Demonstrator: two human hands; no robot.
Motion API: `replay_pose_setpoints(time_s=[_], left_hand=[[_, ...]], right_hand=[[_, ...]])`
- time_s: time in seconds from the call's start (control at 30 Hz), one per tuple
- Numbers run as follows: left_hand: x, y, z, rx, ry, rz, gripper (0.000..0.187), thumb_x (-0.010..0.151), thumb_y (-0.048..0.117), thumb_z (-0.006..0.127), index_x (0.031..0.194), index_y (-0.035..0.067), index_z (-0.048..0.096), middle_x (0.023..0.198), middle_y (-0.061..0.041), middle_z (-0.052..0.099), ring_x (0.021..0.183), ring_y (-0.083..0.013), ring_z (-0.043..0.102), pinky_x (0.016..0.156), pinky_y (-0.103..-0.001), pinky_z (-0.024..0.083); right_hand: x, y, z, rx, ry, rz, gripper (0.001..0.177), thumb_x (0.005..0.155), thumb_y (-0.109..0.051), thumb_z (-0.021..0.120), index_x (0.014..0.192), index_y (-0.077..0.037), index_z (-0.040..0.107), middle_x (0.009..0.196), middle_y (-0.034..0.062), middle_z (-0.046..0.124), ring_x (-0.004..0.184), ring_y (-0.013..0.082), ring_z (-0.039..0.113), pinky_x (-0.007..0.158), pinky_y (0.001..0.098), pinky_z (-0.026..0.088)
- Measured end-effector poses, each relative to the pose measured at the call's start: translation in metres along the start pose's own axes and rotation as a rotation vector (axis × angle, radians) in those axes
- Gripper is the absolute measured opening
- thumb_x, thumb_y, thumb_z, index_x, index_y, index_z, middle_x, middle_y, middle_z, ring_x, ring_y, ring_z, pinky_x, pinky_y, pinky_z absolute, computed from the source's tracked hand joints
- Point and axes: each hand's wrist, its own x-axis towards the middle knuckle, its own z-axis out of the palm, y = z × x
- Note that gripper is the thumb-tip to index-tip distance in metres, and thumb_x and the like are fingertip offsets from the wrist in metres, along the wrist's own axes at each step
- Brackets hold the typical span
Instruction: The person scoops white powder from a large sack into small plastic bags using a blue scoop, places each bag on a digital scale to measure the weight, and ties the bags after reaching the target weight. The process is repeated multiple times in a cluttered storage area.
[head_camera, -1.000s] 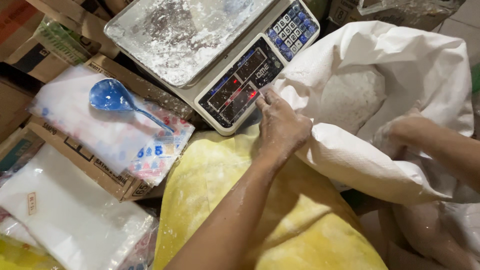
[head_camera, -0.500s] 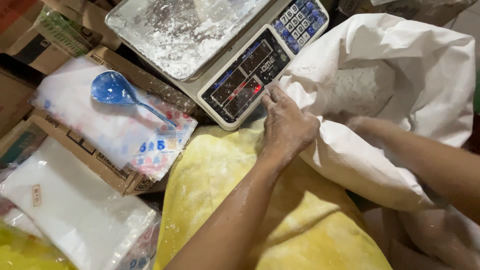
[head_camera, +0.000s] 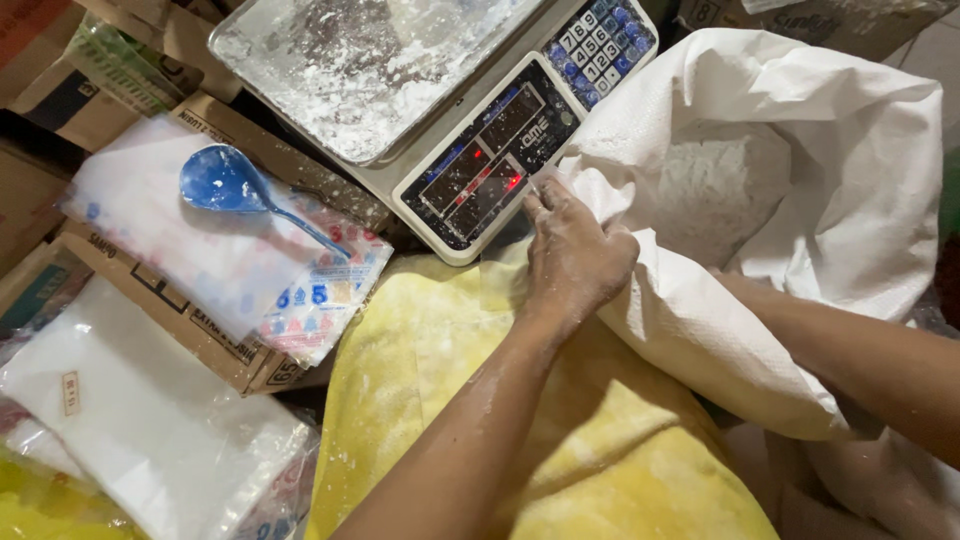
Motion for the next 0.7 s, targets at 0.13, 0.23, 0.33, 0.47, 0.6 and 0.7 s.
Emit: replay_pose_setpoints(time_s=[0.13, 0.23, 0.33, 0.47, 0.6, 0.7], left_hand=[[0.002, -0.007, 0.008, -0.02, -0.002, -0.018, 0.095, 0.073, 0.018, 0.066, 0.147, -0.015, 0.017, 0.143, -0.043, 0.033, 0.128, -0.0548, 0.049, 0.111, -0.048, 0.041], [0.01, -0.016, 0.012, 0.025, 0.018, 0.051, 0.097, 0.072, 0.017, 0.068, 0.145, -0.019, 0.017, 0.144, -0.048, 0.03, 0.136, -0.0556, 0.041, 0.117, -0.046, 0.035], [0.012, -0.021, 0.015, 0.022, 0.048, 0.086, 0.1, 0.072, 0.017, 0.069, 0.146, -0.022, 0.015, 0.146, -0.053, 0.024, 0.143, -0.059, 0.029, 0.12, -0.046, 0.029], [0.012, -0.023, 0.012, 0.001, 0.03, 0.034, 0.098, 0.075, 0.017, 0.066, 0.147, -0.021, 0.011, 0.146, -0.053, 0.023, 0.141, -0.0583, 0.032, 0.12, -0.046, 0.031], [0.011, -0.018, 0.005, -0.019, -0.02, -0.021, 0.098, 0.076, 0.014, 0.064, 0.149, -0.018, 0.007, 0.146, -0.053, 0.023, 0.138, -0.0574, 0.036, 0.117, -0.046, 0.034], [0.009, -0.013, 0.0, -0.009, -0.017, -0.002, 0.095, 0.077, 0.014, 0.063, 0.148, -0.019, 0.009, 0.143, -0.054, 0.024, 0.139, -0.0591, 0.036, 0.118, -0.046, 0.034]], right_hand=[[-0.001, 0.005, -0.002, -0.036, 0.052, 0.04, 0.071, 0.088, -0.028, 0.073, 0.151, -0.024, 0.039, 0.157, 0.014, 0.036, 0.144, 0.0371, 0.034, 0.114, 0.0494, 0.045], [-0.001, 0.006, -0.004, -0.058, 0.087, 0.066, 0.072, 0.088, -0.029, 0.073, 0.151, -0.025, 0.038, 0.158, 0.0141, 0.034, 0.145, 0.0372, 0.033, 0.114, 0.0495, 0.045], [0.0, 0.006, -0.008, -0.078, 0.113, 0.082, 0.073, 0.088, -0.03, 0.072, 0.152, -0.025, 0.037, 0.159, 0.0141, 0.031, 0.145, 0.0373, 0.031, 0.114, 0.0497, 0.045], [0.004, 0.003, -0.01, -0.105, 0.136, 0.088, 0.074, 0.089, -0.032, 0.072, 0.153, -0.026, 0.035, 0.16, 0.0141, 0.029, 0.146, 0.0375, 0.03, 0.113, 0.0498, 0.045], [0.001, 0.005, -0.006, -0.116, 0.166, 0.115, 0.075, 0.089, -0.033, 0.072, 0.154, -0.026, 0.034, 0.161, 0.0141, 0.026, 0.147, 0.0377, 0.028, 0.113, 0.05, 0.046], [-0.002, 0.007, -0.009, -0.127, 0.198, 0.127, 0.076, 0.089, -0.034, 0.071, 0.154, -0.027, 0.032, 0.162, 0.0142, 0.024, 0.148, 0.0378, 0.027, 0.112, 0.0501, 0.046]])
